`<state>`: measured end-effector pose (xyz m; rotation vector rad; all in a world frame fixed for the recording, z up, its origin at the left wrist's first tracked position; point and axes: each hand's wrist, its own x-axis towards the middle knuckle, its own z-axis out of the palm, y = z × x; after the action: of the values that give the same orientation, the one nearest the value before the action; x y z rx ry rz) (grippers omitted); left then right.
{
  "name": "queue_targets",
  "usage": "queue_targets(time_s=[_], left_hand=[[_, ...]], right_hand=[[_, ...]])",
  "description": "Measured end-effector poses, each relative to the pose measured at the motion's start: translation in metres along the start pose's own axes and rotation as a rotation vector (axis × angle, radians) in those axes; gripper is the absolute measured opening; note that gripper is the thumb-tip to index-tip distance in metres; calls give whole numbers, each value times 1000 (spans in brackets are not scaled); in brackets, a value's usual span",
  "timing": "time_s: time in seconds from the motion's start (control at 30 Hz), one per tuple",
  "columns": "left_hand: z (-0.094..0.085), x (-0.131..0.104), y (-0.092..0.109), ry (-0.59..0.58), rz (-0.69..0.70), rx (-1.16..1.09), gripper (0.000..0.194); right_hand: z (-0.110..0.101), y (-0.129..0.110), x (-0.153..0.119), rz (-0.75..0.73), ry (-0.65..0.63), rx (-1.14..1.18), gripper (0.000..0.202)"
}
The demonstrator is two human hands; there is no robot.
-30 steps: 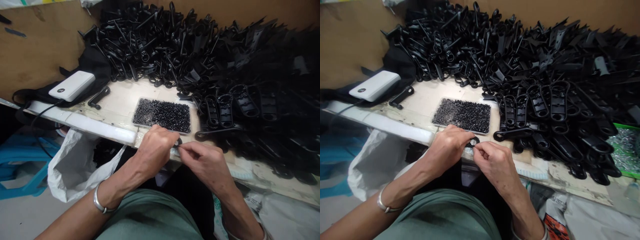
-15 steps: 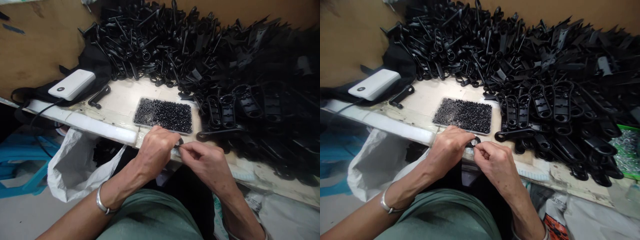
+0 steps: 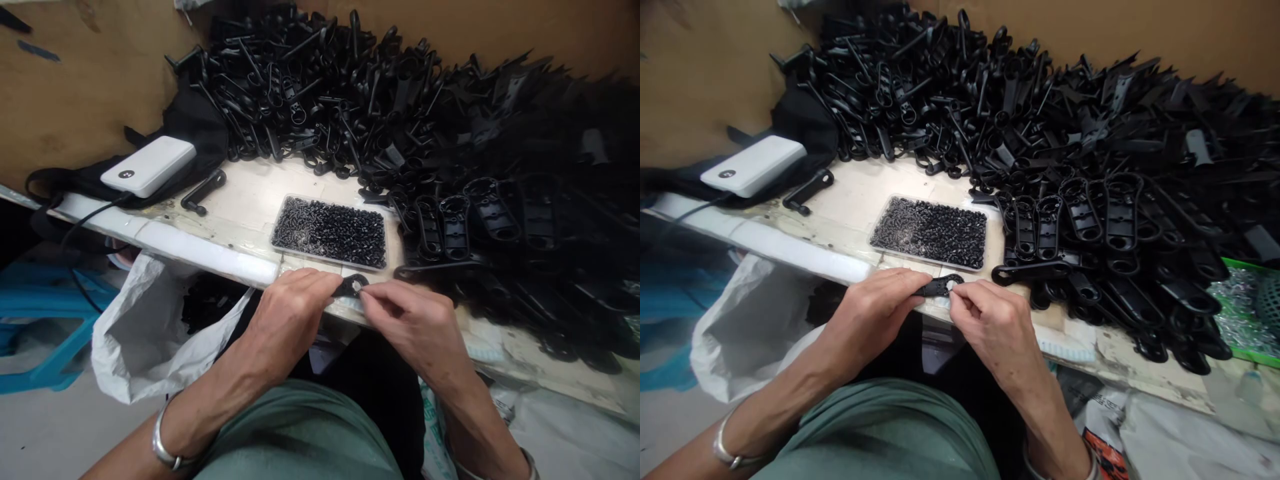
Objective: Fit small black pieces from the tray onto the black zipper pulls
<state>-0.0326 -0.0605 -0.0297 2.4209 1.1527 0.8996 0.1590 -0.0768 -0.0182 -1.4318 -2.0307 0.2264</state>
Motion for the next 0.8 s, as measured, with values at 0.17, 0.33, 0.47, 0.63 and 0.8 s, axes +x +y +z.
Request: queue_targets(time_s=[0.17, 0.33, 0.47, 0.63, 0.8], left_hand=[[2, 0, 0, 6, -19, -23, 16], [5, -3, -2, 43, -11, -80, 19], [7, -4, -3, 51, -22, -90, 19], [8, -4, -4, 65, -18, -104, 20], [9, -4, -6, 73, -14, -116, 18]], right_hand=[[5, 1, 2, -96, -16, -135, 16], [6, -1, 2, -160, -75, -282, 18], [4, -7, 3, -195, -140, -388, 20], [-5, -13, 12, -119, -338, -361, 22], [-15, -10, 27, 9, -526, -154, 24]])
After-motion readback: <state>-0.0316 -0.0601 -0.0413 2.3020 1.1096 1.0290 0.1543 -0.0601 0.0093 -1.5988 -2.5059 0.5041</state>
